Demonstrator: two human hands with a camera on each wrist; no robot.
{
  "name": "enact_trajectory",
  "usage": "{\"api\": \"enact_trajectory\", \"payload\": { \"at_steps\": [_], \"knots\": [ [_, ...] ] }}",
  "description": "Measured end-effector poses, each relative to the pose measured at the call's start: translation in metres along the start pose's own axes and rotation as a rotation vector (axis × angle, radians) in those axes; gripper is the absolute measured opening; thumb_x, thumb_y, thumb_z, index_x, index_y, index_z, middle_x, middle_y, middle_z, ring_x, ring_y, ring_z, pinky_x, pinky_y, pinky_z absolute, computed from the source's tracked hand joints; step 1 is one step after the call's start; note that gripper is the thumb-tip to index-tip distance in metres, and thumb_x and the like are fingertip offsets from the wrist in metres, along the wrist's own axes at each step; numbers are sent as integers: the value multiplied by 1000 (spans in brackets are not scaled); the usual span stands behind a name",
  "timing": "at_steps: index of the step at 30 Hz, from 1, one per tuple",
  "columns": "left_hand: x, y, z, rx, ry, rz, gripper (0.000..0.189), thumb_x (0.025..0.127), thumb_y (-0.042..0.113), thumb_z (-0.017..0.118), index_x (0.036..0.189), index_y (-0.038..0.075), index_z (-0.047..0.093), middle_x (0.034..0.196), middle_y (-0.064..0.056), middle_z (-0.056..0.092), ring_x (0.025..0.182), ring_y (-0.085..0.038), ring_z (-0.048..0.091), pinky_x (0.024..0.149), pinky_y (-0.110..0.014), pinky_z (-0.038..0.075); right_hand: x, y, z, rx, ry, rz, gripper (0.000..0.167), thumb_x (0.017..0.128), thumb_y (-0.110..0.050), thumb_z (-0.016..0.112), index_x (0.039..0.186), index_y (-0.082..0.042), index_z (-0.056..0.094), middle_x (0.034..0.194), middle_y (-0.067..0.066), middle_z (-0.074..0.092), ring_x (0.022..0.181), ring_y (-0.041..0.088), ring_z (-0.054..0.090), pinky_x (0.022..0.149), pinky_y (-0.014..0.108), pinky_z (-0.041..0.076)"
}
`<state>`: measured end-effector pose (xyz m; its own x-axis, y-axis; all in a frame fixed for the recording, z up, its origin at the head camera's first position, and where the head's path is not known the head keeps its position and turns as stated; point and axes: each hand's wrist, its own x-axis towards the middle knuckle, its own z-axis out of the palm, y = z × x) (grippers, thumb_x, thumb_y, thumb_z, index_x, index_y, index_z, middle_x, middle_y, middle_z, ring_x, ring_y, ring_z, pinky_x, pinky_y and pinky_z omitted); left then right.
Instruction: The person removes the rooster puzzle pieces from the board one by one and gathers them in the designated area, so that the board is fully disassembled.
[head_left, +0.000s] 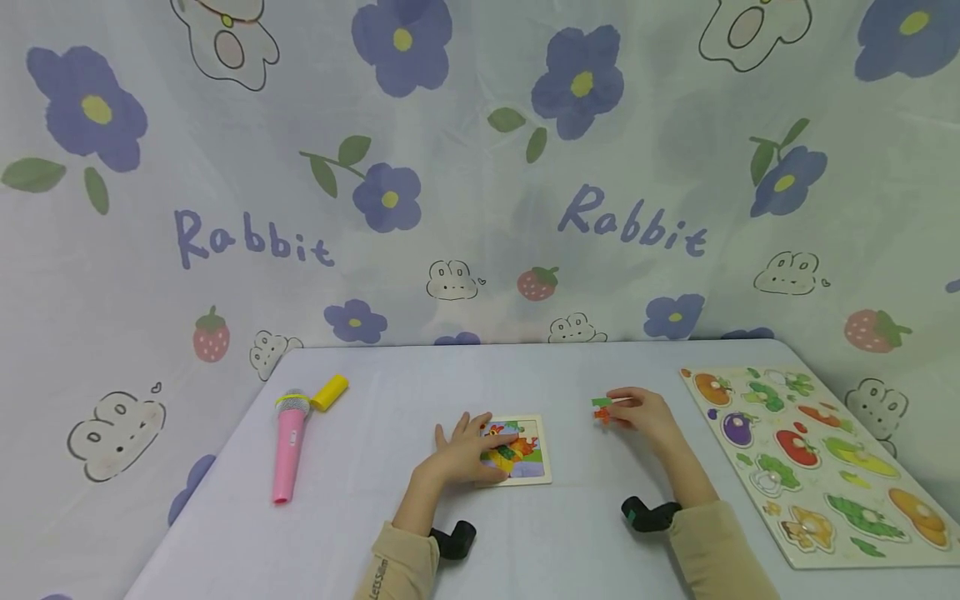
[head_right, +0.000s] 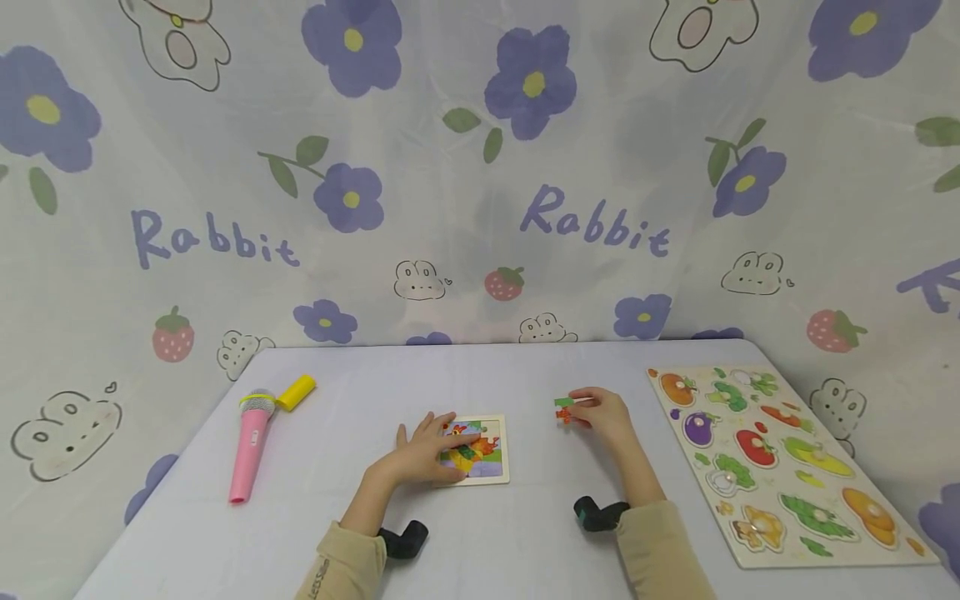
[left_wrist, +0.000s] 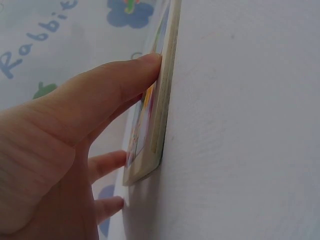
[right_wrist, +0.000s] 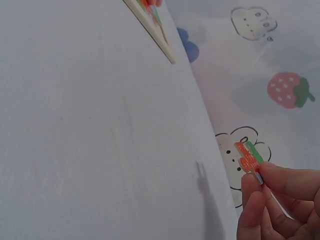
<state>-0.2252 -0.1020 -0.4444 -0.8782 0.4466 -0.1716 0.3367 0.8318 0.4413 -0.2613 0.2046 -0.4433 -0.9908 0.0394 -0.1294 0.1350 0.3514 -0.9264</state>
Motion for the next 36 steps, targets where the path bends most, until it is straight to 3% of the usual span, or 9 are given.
{"api": "enact_trajectory", "payload": {
  "at_steps": [10, 36],
  "knots": [
    [1, 0, 0, 9, -7, -1, 56, 79, 41, 68, 132, 34, 51, 150, -10, 23, 137, -44, 11, 97, -73, -1, -1, 6, -12, -21, 8, -20, 37, 86, -6, 62, 118, 11, 53, 87, 7, 64, 68, 4, 58, 62, 19, 49],
    [1, 0, -1, 7, -10, -3, 57, 79, 42, 69, 132, 34, 51, 150, -10, 23, 137, -44, 11, 97, -73, -1, -3, 22, -44, -104, 52, 58, 38, 88, -8, 58, 121, 10, 52, 94, 11, 63, 70, 3, 55, 61, 19, 47]
  ]
}}
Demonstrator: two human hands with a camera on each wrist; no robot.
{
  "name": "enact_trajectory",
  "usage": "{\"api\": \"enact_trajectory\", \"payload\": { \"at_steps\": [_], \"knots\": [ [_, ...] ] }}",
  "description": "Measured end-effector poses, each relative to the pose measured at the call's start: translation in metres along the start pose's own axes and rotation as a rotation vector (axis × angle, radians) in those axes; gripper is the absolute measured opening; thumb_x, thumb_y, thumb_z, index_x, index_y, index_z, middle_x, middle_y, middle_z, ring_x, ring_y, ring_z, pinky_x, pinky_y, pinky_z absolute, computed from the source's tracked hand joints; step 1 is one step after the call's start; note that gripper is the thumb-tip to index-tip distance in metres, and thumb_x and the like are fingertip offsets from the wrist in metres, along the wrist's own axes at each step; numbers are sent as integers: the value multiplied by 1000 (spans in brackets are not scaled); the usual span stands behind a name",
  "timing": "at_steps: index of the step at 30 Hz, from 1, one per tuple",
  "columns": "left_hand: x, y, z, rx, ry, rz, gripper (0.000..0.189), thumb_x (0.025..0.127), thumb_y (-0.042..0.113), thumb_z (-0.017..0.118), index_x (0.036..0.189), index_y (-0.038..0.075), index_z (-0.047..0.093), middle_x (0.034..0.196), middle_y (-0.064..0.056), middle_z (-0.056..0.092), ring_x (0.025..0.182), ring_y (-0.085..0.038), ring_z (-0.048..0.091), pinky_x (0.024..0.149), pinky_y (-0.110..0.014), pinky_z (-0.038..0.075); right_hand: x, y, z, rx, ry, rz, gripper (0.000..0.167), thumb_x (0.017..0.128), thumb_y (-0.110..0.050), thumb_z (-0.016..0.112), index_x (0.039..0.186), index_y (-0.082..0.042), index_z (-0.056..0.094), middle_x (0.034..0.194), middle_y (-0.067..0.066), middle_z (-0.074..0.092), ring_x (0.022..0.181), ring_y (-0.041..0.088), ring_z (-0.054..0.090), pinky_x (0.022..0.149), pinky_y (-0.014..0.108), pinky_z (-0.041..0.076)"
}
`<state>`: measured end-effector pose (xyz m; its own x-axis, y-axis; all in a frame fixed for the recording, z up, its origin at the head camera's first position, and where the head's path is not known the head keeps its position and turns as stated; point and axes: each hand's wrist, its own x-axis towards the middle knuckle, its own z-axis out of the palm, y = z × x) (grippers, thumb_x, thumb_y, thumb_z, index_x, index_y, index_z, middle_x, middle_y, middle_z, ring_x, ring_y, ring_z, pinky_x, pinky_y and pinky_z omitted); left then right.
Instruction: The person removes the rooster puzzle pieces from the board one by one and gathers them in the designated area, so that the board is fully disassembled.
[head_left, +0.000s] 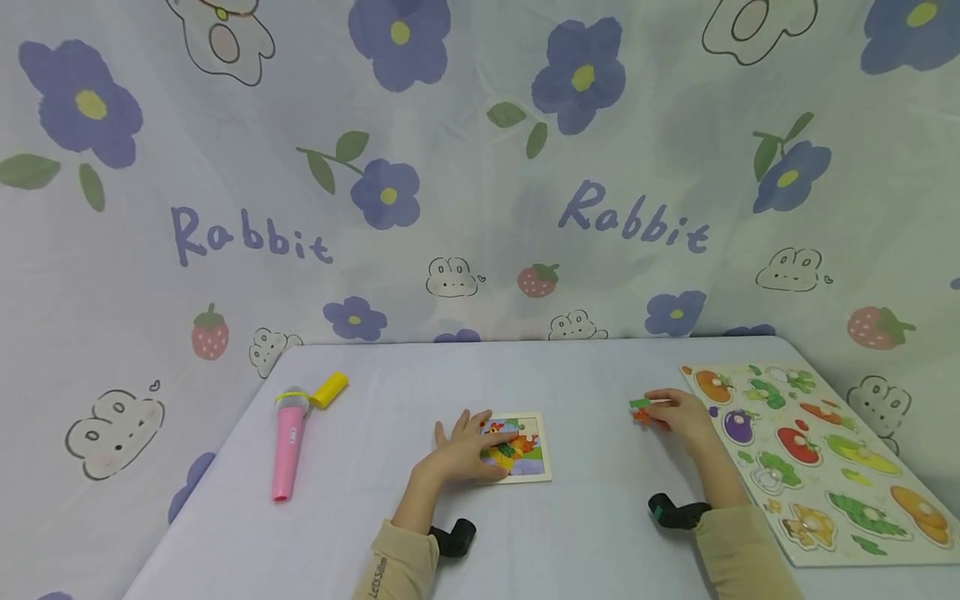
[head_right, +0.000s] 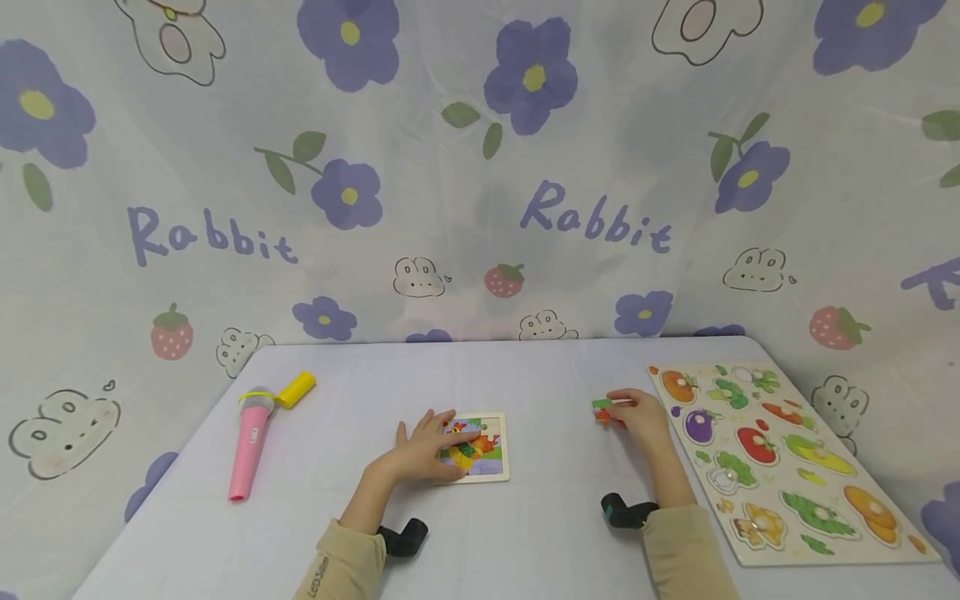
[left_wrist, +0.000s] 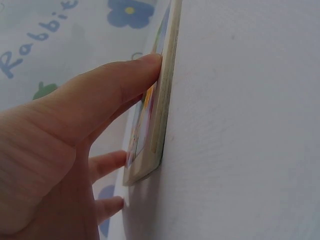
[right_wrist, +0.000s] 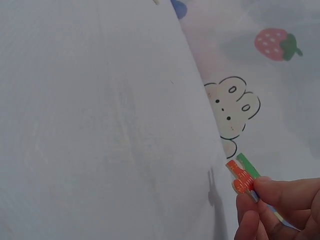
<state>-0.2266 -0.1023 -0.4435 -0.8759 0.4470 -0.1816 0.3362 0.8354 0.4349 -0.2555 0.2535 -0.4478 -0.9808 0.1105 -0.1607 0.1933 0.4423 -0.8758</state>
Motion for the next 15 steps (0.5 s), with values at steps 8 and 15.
{"api": "enact_trajectory", "payload": {
  "at_steps": [8, 15],
  "knots": [
    [-1, 0, 1, -15, 1, -1, 57, 79, 41, 69, 132, 34, 51, 150, -10, 22, 137, -44, 9, 97, -73, -2, -3, 2, -4, -5, 28, 17, 36, 88, -6, 57, 120, 11, 52, 90, 10, 63, 68, 4, 55, 60, 20, 47],
    [0, -1, 3, -12, 10, 1, 56, 79, 41, 69, 132, 35, 51, 150, -9, 23, 138, -43, 9, 97, -72, -3, -5, 2, -8, -75, 60, 12, 35, 88, -6, 55, 118, 11, 53, 93, 16, 62, 69, 9, 54, 60, 22, 48]
  ]
}}
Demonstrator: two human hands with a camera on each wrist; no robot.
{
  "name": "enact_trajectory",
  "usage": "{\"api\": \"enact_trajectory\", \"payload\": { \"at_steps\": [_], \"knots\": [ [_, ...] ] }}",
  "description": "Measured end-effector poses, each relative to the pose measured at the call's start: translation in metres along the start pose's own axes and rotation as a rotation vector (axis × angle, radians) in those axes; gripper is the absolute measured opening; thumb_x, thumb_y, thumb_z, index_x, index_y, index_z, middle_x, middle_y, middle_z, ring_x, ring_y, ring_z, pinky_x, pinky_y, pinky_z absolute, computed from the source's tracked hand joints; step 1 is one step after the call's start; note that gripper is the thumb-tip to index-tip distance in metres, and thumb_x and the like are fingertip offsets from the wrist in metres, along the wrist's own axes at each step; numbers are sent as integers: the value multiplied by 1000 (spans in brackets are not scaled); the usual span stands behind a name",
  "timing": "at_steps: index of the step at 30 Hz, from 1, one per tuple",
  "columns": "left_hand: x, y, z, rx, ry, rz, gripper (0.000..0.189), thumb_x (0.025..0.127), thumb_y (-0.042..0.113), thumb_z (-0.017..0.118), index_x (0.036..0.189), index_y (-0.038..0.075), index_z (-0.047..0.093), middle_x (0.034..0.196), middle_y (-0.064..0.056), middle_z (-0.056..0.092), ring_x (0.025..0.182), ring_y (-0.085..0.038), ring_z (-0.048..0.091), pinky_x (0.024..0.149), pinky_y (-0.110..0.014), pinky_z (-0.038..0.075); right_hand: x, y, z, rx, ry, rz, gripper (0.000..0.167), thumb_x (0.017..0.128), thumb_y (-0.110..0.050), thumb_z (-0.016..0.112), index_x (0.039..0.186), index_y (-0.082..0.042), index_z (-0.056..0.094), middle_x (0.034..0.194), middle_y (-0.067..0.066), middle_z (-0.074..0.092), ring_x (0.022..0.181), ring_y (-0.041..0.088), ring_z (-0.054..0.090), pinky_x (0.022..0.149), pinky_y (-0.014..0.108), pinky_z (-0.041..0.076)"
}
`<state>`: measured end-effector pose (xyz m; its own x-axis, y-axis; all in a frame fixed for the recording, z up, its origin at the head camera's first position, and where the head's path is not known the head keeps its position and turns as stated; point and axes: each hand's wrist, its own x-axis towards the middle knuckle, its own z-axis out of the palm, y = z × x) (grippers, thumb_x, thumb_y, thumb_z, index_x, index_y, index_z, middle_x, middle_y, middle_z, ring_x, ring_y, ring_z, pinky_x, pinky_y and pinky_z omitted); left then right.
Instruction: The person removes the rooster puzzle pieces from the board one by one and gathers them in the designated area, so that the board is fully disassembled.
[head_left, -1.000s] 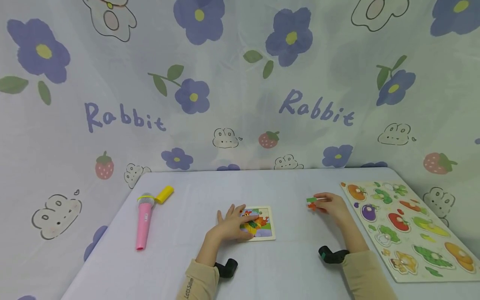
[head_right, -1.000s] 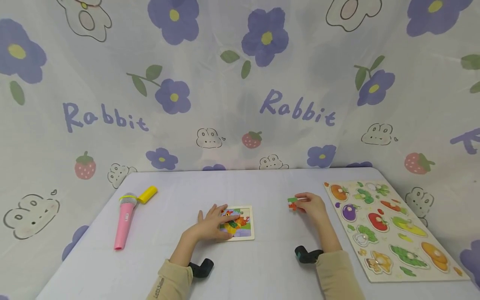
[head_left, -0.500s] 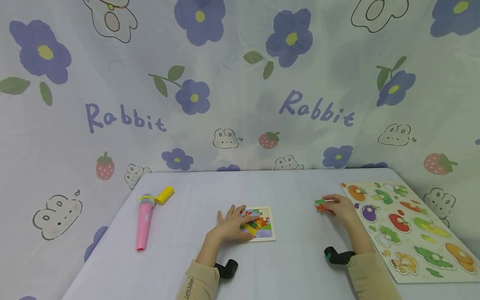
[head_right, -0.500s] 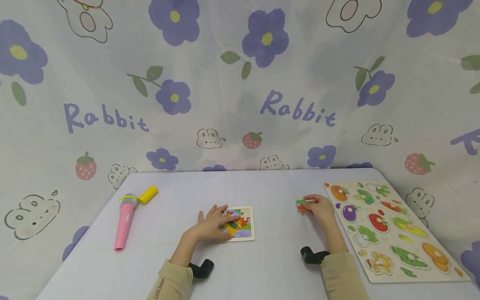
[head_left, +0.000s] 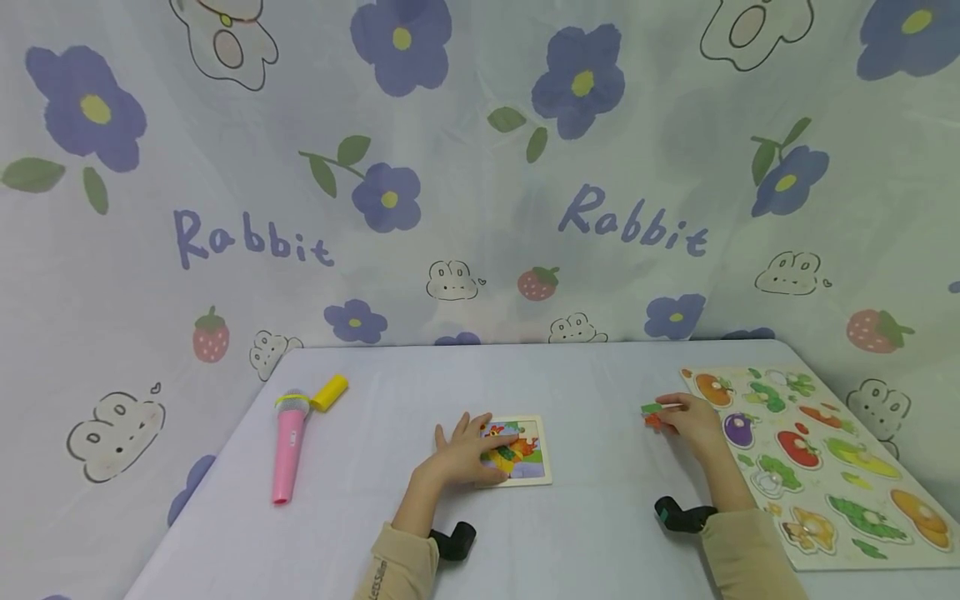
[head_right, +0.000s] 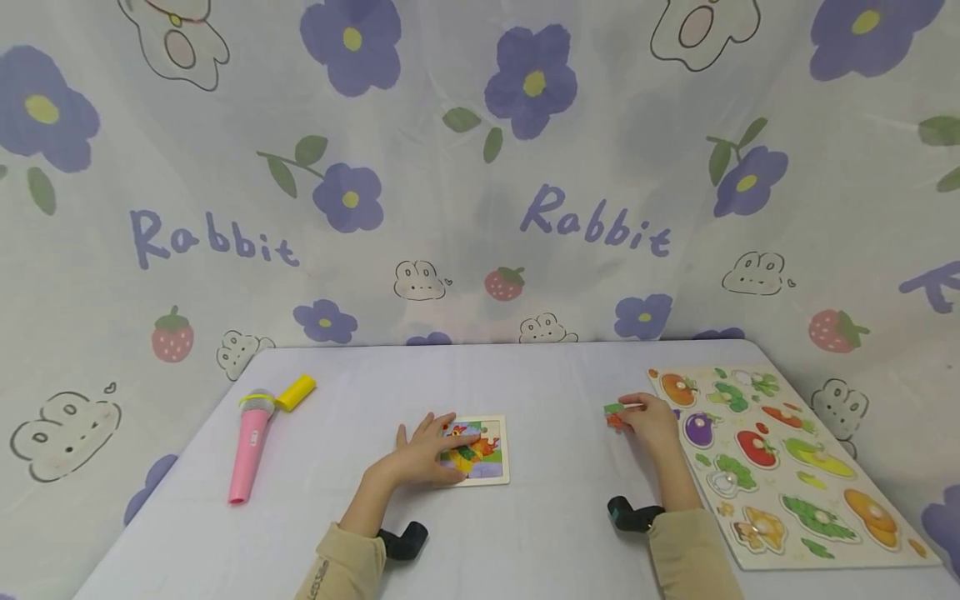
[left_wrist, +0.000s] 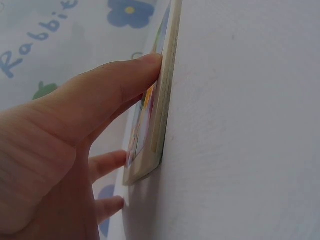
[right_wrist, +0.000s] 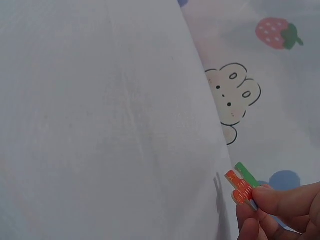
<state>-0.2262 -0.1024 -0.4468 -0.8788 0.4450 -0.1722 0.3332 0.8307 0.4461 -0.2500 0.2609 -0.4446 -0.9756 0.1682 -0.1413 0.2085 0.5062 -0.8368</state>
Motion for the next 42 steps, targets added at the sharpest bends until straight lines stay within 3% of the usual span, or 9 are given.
{"api": "enact_trajectory", "payload": {
  "at_steps": [14, 20, 24, 32, 42],
  "knots": [
    [-1, 0, 0, -1, -2, -2, 57, 79, 41, 69, 132, 35, 50, 150, -9, 22, 138, -42, 10, 97, -73, -3, 3, 6, 0, -115, 46, 3, 31, 86, -6, 55, 112, 9, 57, 92, 20, 62, 72, 18, 56, 58, 25, 45],
    [-1, 0, 0, 2, 0, -1, 56, 79, 41, 69, 132, 35, 51, 150, -9, 23, 138, -42, 10, 97, -73, -2, 5, 6, 0, -251, 98, -51, 30, 83, -7, 59, 109, 9, 58, 94, 25, 63, 77, 27, 59, 58, 29, 46],
    [-1, 0, 0, 1, 1, 3, 56, 79, 41, 69, 132, 35, 51, 150, -9, 23, 138, -42, 10, 97, -73, -2, 7, 6, 1, -309, 123, -69, 31, 81, -7, 61, 108, 8, 58, 91, 24, 64, 73, 27, 59, 55, 28, 43],
    [-1, 0, 0, -3, 2, 4, 56, 79, 41, 68, 132, 35, 51, 150, -9, 23, 138, -42, 10, 97, -73, -3, 9, 7, 2, -358, 153, -81, 30, 80, -9, 62, 105, 7, 59, 88, 22, 63, 71, 27, 58, 55, 29, 40],
    [0, -2, 2, 0, 2, 2, 56, 79, 41, 68, 132, 36, 51, 150, -9, 23, 138, -42, 9, 98, -72, -3, 8, 7, 3, -342, 140, -48, 28, 79, -5, 62, 104, 7, 58, 83, 19, 60, 69, 25, 54, 54, 29, 41]
  ]
}}
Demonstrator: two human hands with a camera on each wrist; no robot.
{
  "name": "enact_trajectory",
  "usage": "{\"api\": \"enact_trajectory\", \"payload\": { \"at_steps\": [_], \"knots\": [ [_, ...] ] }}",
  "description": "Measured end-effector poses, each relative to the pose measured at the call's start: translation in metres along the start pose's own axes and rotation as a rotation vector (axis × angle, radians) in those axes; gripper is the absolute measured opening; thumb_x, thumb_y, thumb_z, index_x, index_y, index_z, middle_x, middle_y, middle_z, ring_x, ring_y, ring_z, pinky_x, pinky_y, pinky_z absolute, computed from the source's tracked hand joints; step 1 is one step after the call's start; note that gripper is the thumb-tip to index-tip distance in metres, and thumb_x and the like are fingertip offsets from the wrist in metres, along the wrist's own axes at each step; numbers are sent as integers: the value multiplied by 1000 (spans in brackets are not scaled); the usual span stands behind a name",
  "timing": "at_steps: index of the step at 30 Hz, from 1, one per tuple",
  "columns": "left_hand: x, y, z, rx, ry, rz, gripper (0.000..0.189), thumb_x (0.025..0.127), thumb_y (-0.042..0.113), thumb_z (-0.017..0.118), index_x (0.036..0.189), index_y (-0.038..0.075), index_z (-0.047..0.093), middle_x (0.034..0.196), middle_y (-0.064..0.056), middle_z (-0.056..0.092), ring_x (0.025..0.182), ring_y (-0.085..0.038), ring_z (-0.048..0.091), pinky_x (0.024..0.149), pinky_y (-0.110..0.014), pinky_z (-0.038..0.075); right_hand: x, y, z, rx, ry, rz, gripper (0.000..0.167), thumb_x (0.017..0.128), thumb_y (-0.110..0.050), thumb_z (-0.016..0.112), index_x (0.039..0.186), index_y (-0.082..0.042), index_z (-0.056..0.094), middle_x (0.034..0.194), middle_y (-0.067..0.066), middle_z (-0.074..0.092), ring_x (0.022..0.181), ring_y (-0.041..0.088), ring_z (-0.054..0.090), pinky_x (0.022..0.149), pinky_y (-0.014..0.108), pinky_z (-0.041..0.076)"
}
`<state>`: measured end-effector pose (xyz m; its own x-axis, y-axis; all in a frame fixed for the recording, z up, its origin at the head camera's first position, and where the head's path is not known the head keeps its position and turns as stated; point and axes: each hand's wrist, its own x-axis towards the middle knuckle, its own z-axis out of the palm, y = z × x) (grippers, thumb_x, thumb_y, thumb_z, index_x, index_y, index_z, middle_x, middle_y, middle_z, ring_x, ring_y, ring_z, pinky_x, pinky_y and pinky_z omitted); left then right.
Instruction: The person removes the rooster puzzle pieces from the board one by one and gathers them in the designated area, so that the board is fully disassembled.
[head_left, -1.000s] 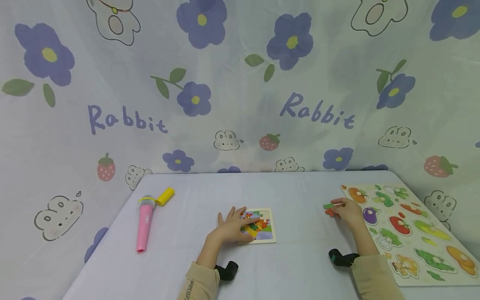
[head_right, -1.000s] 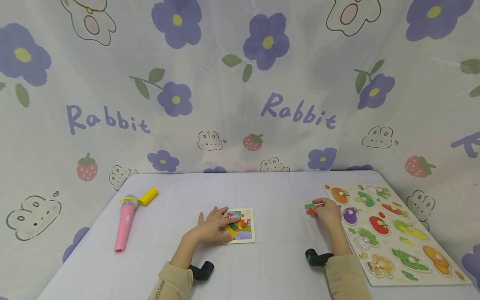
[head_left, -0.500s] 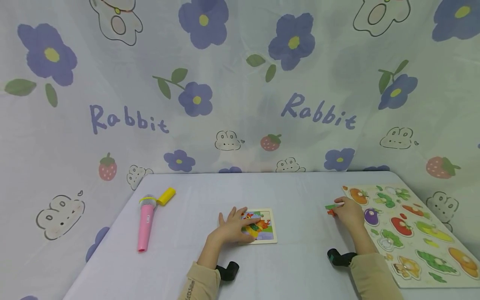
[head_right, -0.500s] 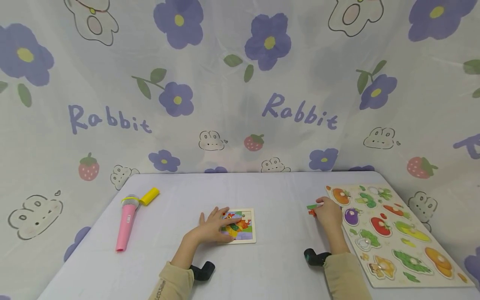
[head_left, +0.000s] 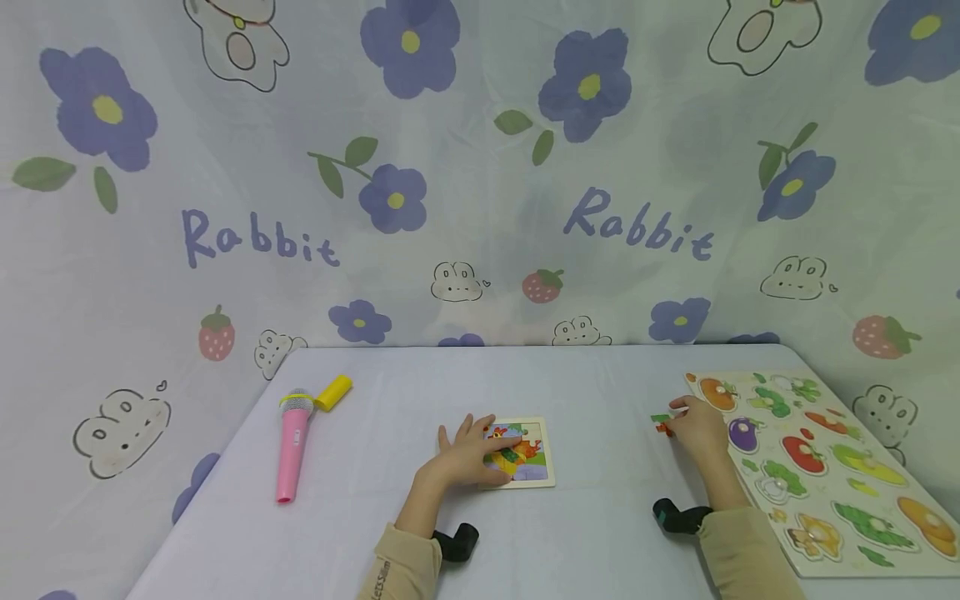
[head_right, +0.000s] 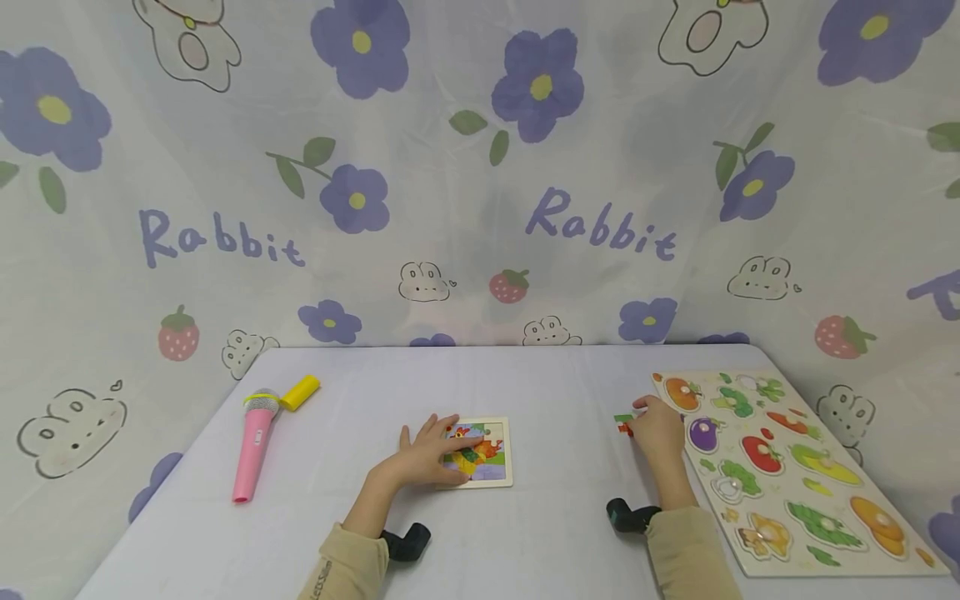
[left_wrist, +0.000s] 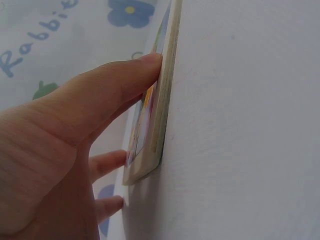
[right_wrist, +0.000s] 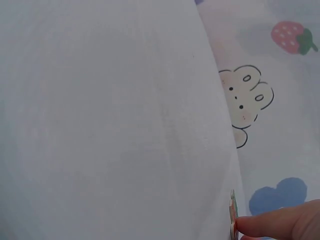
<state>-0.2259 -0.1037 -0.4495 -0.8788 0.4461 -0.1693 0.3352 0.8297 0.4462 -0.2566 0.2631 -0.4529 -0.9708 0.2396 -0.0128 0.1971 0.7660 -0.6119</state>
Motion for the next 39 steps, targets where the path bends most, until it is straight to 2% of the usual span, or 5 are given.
{"api": "enact_trajectory", "payload": {
  "at_steps": [7, 13, 15, 24, 39],
  "knots": [
    [0, -1, 1, 6, -5, 3, 57, 79, 42, 68, 133, 35, 50, 150, -8, 23, 138, -42, 10, 97, -73, -2, -3, -2, 4, 57, 35, -36, 29, 82, -9, 62, 106, 6, 60, 90, 22, 62, 72, 25, 57, 54, 27, 42],
    [0, 0, -1, 13, -2, 1, 57, 80, 42, 68, 133, 34, 49, 150, -8, 23, 138, -42, 11, 97, -73, -1, -3, -15, 11, 343, -55, -28, 37, 88, -14, 60, 120, 4, 55, 101, 20, 62, 69, 14, 58, 57, 24, 48],
    [0, 0, -2, 10, -3, 1, 57, 79, 42, 68, 133, 34, 49, 150, -8, 23, 138, -42, 10, 97, -73, -1, -3, -18, 14, 396, -79, -11, 38, 89, -15, 60, 122, 3, 53, 103, 19, 61, 70, 11, 57, 58, 24, 48],
    [0, 1, -3, 1, -3, 3, 57, 79, 40, 68, 133, 34, 50, 150, -9, 22, 138, -43, 9, 97, -73, -2, -3, -26, 21, 461, -94, -61, 40, 87, -13, 62, 122, 5, 53, 105, 18, 62, 72, 0, 55, 62, 22, 48],
    [-2, 2, -4, 10, -9, -2, 57, 80, 40, 68, 133, 33, 50, 150, -9, 22, 138, -43, 10, 97, -73, -2, -6, -48, 34, 544, -134, -46, 39, 89, -14, 60, 124, 2, 52, 111, 18, 60, 82, 8, 58, 71, 20, 48]
  ]
}}
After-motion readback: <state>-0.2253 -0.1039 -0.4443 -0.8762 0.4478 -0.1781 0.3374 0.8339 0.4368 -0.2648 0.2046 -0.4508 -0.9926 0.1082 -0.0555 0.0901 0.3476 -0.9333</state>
